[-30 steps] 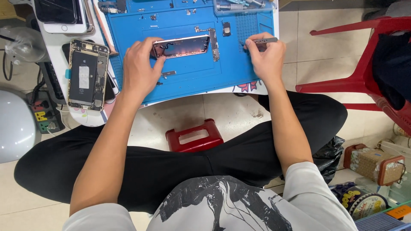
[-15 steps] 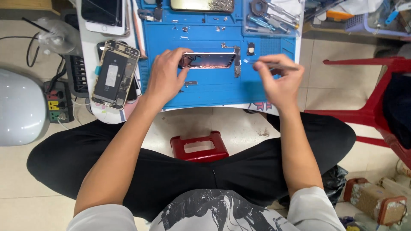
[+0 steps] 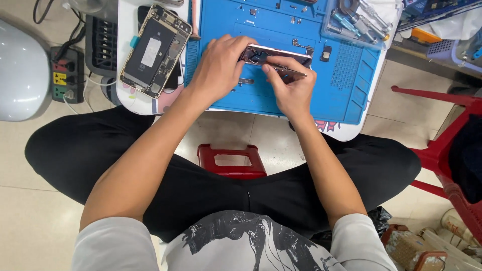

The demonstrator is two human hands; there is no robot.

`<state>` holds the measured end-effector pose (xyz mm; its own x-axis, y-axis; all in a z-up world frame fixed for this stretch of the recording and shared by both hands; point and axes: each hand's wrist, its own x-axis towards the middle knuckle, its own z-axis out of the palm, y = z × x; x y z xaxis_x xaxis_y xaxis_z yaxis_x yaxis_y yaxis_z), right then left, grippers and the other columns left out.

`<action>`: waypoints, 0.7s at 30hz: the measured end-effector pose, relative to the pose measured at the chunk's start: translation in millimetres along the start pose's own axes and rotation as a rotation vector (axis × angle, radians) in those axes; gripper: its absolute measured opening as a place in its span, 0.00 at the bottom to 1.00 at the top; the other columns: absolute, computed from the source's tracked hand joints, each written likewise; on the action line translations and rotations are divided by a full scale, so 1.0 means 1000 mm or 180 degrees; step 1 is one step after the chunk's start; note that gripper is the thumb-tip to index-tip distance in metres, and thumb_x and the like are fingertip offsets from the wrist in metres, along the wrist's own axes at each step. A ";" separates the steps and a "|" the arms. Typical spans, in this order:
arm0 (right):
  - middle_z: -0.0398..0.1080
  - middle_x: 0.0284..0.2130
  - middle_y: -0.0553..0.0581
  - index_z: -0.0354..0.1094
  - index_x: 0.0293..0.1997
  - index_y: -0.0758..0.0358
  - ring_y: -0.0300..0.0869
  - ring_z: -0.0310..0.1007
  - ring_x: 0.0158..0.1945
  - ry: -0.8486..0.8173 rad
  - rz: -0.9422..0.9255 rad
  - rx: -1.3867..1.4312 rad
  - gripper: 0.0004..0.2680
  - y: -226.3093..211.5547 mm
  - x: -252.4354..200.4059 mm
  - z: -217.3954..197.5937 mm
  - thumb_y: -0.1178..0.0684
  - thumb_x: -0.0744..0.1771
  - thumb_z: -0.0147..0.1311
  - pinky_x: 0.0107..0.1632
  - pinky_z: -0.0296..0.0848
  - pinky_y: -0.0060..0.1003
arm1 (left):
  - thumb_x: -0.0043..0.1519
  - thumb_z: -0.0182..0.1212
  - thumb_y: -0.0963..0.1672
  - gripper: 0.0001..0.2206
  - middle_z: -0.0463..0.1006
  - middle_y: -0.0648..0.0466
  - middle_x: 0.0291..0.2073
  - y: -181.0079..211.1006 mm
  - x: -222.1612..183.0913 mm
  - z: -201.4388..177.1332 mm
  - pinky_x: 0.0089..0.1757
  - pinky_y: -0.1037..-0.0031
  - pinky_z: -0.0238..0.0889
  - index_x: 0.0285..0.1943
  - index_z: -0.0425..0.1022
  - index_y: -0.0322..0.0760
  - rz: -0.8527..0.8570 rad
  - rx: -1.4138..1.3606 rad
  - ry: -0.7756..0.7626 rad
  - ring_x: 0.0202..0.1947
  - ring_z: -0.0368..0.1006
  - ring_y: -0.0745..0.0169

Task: The person sits cross-legged on the floor and uses a metal prying tool to carefully separate the screen assembly from the frame of a smartphone. They work along the edges of the device, prying up the screen and detaching internal components on a blue work mat.

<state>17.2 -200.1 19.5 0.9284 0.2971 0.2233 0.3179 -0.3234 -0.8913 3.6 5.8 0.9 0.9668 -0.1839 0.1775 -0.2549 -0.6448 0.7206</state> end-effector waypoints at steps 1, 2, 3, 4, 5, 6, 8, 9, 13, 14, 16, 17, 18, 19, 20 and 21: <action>0.79 0.37 0.59 0.77 0.46 0.67 0.42 0.81 0.31 -0.0001 -0.0010 0.0040 0.04 0.000 0.001 0.004 0.59 0.70 0.63 0.29 0.74 0.27 | 0.62 0.60 0.33 0.18 0.82 0.48 0.45 -0.001 0.001 0.000 0.45 0.53 0.63 0.59 0.73 0.36 0.0026 0.0030 -0.0005 0.45 0.72 0.42; 0.79 0.37 0.59 0.77 0.46 0.67 0.42 0.81 0.31 -0.0031 -0.0012 0.0050 0.04 0.000 0.002 0.005 0.59 0.70 0.63 0.29 0.74 0.27 | 0.62 0.60 0.33 0.18 0.82 0.48 0.45 -0.001 0.000 0.000 0.45 0.53 0.63 0.59 0.73 0.36 -0.0002 0.0032 0.0009 0.45 0.72 0.42; 0.80 0.36 0.60 0.78 0.46 0.68 0.42 0.82 0.33 -0.0029 -0.0051 0.0021 0.03 0.000 0.003 0.006 0.59 0.70 0.63 0.31 0.74 0.27 | 0.62 0.60 0.33 0.17 0.82 0.49 0.46 -0.001 0.000 0.000 0.44 0.53 0.62 0.59 0.72 0.36 0.0043 0.0014 0.0023 0.44 0.72 0.42; 0.80 0.35 0.60 0.78 0.45 0.68 0.42 0.82 0.36 -0.0019 -0.0088 -0.0011 0.03 0.001 0.004 0.007 0.59 0.70 0.63 0.33 0.74 0.27 | 0.62 0.61 0.33 0.17 0.82 0.49 0.47 -0.001 0.001 0.000 0.43 0.54 0.61 0.59 0.72 0.37 0.0095 -0.0006 0.0031 0.44 0.71 0.41; 0.80 0.35 0.60 0.78 0.45 0.68 0.42 0.82 0.36 -0.0042 -0.0088 -0.0005 0.03 0.002 0.005 0.008 0.59 0.70 0.63 0.33 0.74 0.27 | 0.62 0.61 0.33 0.17 0.82 0.49 0.47 -0.002 -0.001 -0.001 0.43 0.54 0.61 0.59 0.72 0.37 0.0074 -0.0005 0.0041 0.44 0.71 0.41; 0.80 0.36 0.59 0.78 0.45 0.67 0.41 0.81 0.36 -0.0037 -0.0092 -0.0011 0.03 0.003 0.005 0.007 0.59 0.70 0.64 0.33 0.73 0.28 | 0.62 0.60 0.33 0.18 0.82 0.50 0.48 -0.002 0.000 0.000 0.44 0.54 0.61 0.59 0.72 0.37 0.0082 -0.0008 0.0044 0.44 0.71 0.42; 0.80 0.37 0.59 0.79 0.45 0.67 0.40 0.79 0.37 -0.0045 -0.0090 -0.0021 0.03 0.005 0.006 0.004 0.58 0.70 0.64 0.34 0.71 0.29 | 0.61 0.60 0.32 0.18 0.82 0.50 0.49 -0.004 0.001 0.001 0.44 0.54 0.61 0.59 0.72 0.37 0.0079 -0.0021 0.0049 0.45 0.71 0.42; 0.80 0.37 0.59 0.79 0.45 0.67 0.41 0.79 0.38 -0.0110 -0.0120 -0.0047 0.03 0.005 0.007 0.002 0.58 0.70 0.64 0.35 0.73 0.30 | 0.61 0.61 0.33 0.19 0.82 0.50 0.49 -0.005 0.001 0.002 0.45 0.53 0.61 0.59 0.72 0.38 0.0099 0.0009 0.0050 0.45 0.71 0.41; 0.81 0.36 0.58 0.79 0.44 0.66 0.42 0.81 0.39 -0.0194 -0.0155 -0.0193 0.03 0.009 0.006 -0.001 0.58 0.70 0.65 0.38 0.76 0.32 | 0.61 0.62 0.33 0.20 0.82 0.49 0.52 -0.005 0.001 0.002 0.46 0.53 0.63 0.62 0.72 0.36 0.0114 0.0006 0.0037 0.47 0.72 0.41; 0.81 0.36 0.58 0.79 0.44 0.66 0.42 0.81 0.39 -0.0201 -0.0146 -0.0199 0.03 0.008 0.007 -0.003 0.58 0.70 0.65 0.38 0.76 0.32 | 0.61 0.62 0.33 0.20 0.82 0.49 0.52 -0.005 0.002 0.002 0.46 0.53 0.63 0.62 0.72 0.36 0.0107 -0.0005 0.0036 0.47 0.72 0.41; 0.80 0.37 0.59 0.79 0.44 0.67 0.43 0.82 0.40 -0.0247 -0.0169 -0.0087 0.02 0.007 0.008 -0.005 0.60 0.70 0.64 0.40 0.79 0.33 | 0.61 0.61 0.32 0.21 0.81 0.49 0.52 -0.005 0.002 0.001 0.47 0.52 0.62 0.63 0.72 0.36 0.0119 0.0001 0.0031 0.47 0.72 0.42; 0.80 0.37 0.59 0.79 0.44 0.67 0.43 0.82 0.40 -0.0255 -0.0164 -0.0091 0.02 0.007 0.007 -0.006 0.60 0.70 0.64 0.40 0.79 0.33 | 0.61 0.61 0.32 0.21 0.81 0.49 0.52 -0.005 0.000 0.001 0.47 0.52 0.62 0.63 0.72 0.36 0.0113 -0.0007 0.0033 0.47 0.72 0.42; 0.80 0.37 0.59 0.79 0.44 0.67 0.45 0.82 0.41 -0.0269 -0.0162 -0.0115 0.02 0.006 0.007 -0.008 0.59 0.70 0.64 0.42 0.80 0.34 | 0.61 0.62 0.33 0.21 0.81 0.48 0.52 -0.005 0.001 0.002 0.48 0.52 0.63 0.63 0.72 0.36 0.0110 0.0009 0.0045 0.48 0.72 0.42; 0.80 0.37 0.60 0.79 0.44 0.67 0.46 0.83 0.42 -0.0282 -0.0159 -0.0138 0.03 0.005 0.008 -0.010 0.59 0.70 0.64 0.43 0.81 0.35 | 0.61 0.63 0.33 0.21 0.82 0.47 0.52 -0.004 0.001 0.002 0.48 0.51 0.63 0.64 0.71 0.36 0.0107 0.0025 0.0058 0.48 0.72 0.41; 0.80 0.37 0.60 0.79 0.44 0.67 0.46 0.83 0.42 -0.0288 -0.0184 -0.0164 0.03 0.004 0.010 -0.012 0.59 0.70 0.64 0.43 0.81 0.35 | 0.61 0.63 0.33 0.21 0.82 0.47 0.52 -0.005 0.002 0.003 0.48 0.51 0.63 0.64 0.71 0.36 0.0123 0.0014 0.0089 0.48 0.72 0.41; 0.80 0.37 0.59 0.79 0.44 0.67 0.45 0.82 0.42 -0.0325 -0.0220 -0.0200 0.02 0.002 0.013 -0.015 0.59 0.70 0.65 0.43 0.80 0.34 | 0.61 0.63 0.33 0.22 0.82 0.47 0.52 -0.005 0.003 0.005 0.48 0.51 0.62 0.64 0.71 0.36 0.0113 0.0021 0.0090 0.49 0.72 0.41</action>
<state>32.3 -210.1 26.5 0.8804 0.4094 0.2392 0.3949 -0.3537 -0.8479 8.0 4.7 -4.9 0.9572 -0.1856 0.2219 -0.2891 -0.6432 0.7090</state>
